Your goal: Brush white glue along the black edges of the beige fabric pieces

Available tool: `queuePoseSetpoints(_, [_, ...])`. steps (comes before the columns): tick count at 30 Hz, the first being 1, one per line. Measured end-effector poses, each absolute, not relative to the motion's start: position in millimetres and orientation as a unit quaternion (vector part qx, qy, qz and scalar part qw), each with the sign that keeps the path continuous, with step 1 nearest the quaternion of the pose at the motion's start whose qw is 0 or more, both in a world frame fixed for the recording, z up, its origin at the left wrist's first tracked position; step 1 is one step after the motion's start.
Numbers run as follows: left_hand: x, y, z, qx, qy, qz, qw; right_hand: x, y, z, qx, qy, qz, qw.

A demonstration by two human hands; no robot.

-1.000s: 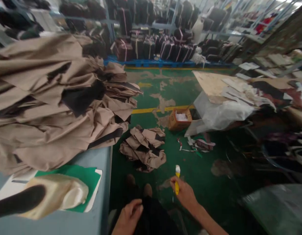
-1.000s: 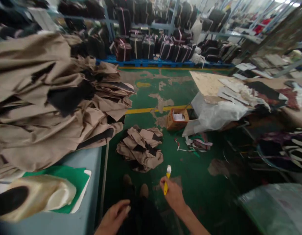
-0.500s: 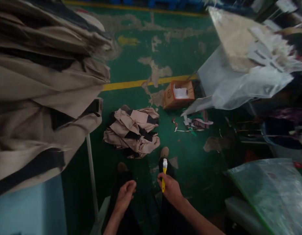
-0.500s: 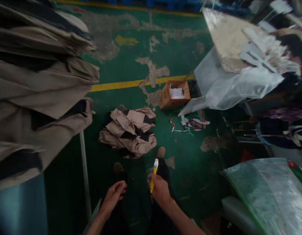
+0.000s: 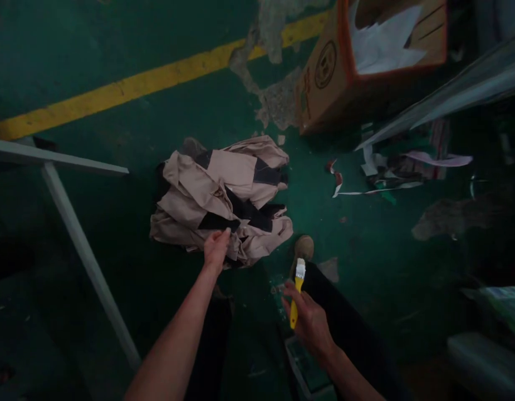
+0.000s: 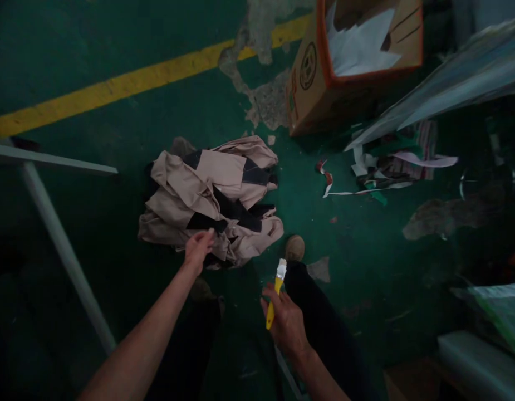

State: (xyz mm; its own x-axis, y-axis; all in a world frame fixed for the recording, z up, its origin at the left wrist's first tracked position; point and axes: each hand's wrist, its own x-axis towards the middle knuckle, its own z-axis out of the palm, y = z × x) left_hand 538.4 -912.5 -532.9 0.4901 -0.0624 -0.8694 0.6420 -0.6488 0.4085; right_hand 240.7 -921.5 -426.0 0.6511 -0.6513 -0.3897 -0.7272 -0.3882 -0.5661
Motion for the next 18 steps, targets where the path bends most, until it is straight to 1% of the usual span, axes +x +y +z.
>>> queuePoseSetpoints(5, [565, -962, -615, 0.821, 0.226, -0.409, 0.327, 253, -934, -431, -0.797, 0.455, -0.010, 0.397])
queuePoseSetpoints(8, [570, -980, -638, 0.824, 0.249, -0.408, 0.304, 256, -946, -426, -0.788, 0.474, -0.028, 0.391])
queuePoseSetpoints(10, [570, -986, -641, 0.823, 0.255, -0.404, 0.308, 257, -950, -425, -0.784, 0.481, -0.030, 0.392])
queuePoseSetpoints(12, [571, -987, -631, 0.820, 0.250, -0.395, 0.331, 258, -949, -426, -0.781, 0.482, -0.035, 0.396])
queuePoseSetpoints(14, [578, -984, -609, 0.815, 0.238, -0.380, 0.367, 259, -946, -430, -0.776, 0.485, -0.041, 0.402])
queuePoseSetpoints(16, [593, -977, -573, 0.811, 0.225, -0.353, 0.409, 261, -942, -434, -0.771, 0.487, -0.035, 0.409])
queuePoseSetpoints(18, [614, -968, -525, 0.808, 0.211, -0.321, 0.448, 263, -940, -438, -0.773, 0.482, -0.026, 0.412])
